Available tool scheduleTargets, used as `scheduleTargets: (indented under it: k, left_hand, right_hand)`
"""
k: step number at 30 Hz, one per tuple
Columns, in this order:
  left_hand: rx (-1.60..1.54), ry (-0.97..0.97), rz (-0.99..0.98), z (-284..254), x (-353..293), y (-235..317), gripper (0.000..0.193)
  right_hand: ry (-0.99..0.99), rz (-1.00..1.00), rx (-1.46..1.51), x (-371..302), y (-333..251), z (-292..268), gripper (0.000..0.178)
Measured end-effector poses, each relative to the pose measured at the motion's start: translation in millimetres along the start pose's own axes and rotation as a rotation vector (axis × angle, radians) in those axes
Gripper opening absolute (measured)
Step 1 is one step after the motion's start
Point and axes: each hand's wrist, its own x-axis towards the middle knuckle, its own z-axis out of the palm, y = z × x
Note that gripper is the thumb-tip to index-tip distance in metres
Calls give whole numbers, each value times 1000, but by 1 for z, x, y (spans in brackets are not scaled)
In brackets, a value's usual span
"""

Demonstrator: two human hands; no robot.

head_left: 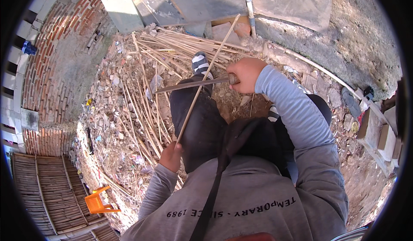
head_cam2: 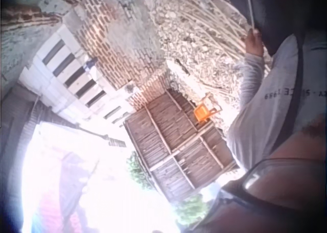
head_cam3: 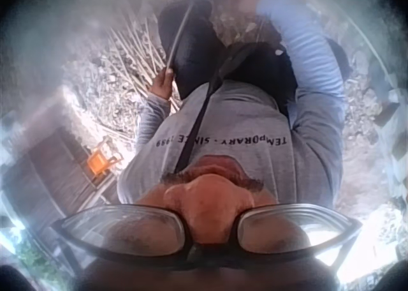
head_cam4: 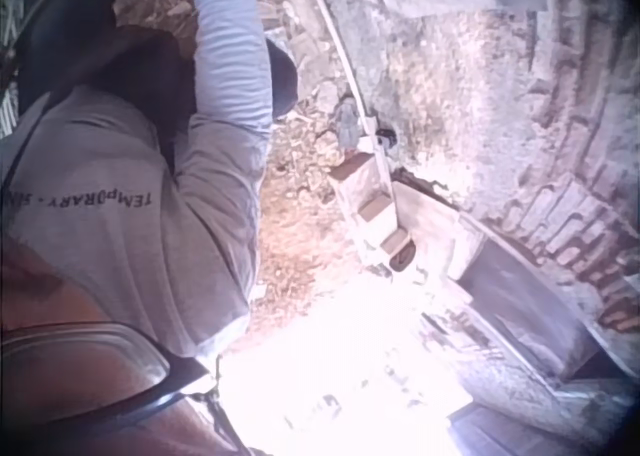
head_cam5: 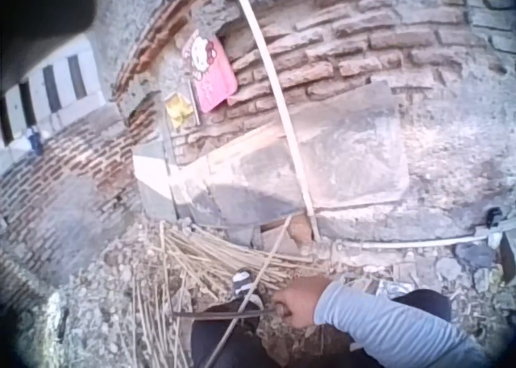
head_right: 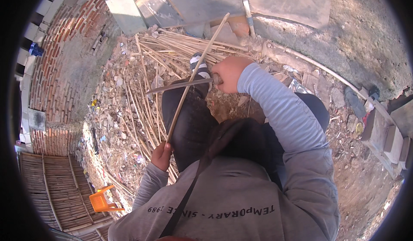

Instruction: The person shaves a long bamboo strip using a large knife by pulling the strip through the blade while seated on the ground.

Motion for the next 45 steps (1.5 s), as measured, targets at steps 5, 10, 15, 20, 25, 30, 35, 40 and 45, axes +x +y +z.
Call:
scheduleTargets:
  k: [5,10,15,20,25,30,35,40,45]
  left_hand:
    - [87,-3,19,6,12,-15,56]
    - [29,-57,-53,-4,9,-5,58]
    - [74,-126,-43,-5,11,0,60]
    - [169,-50,-54,-6,11,6,62]
    - [289,-27,4,-4,18,3,49]
    - [251,-34,-68,-11,14,7,47]
    - [334,-18,-54,-4,13,-8,45]
    - [318,-46,-99,-8,25,15,43]
    - [375,-4,-112,-7,11,-9,40]
  right_hand:
    - [88,71,30,9,35,16,30]
    - [86,79,32,13,13,17,27]
    - [69,223,188,15,50,26,28]
    - [61,146,79,21,34,21,25]
    - [-59,258,182,25,40,21,25]
    - [92,192,88,17,51,21,24]
    - [68,84,-48,13,19,19,26]
    - [91,302,77,16,71,17,27]
    - [132,107,-39,16,17,21,22]
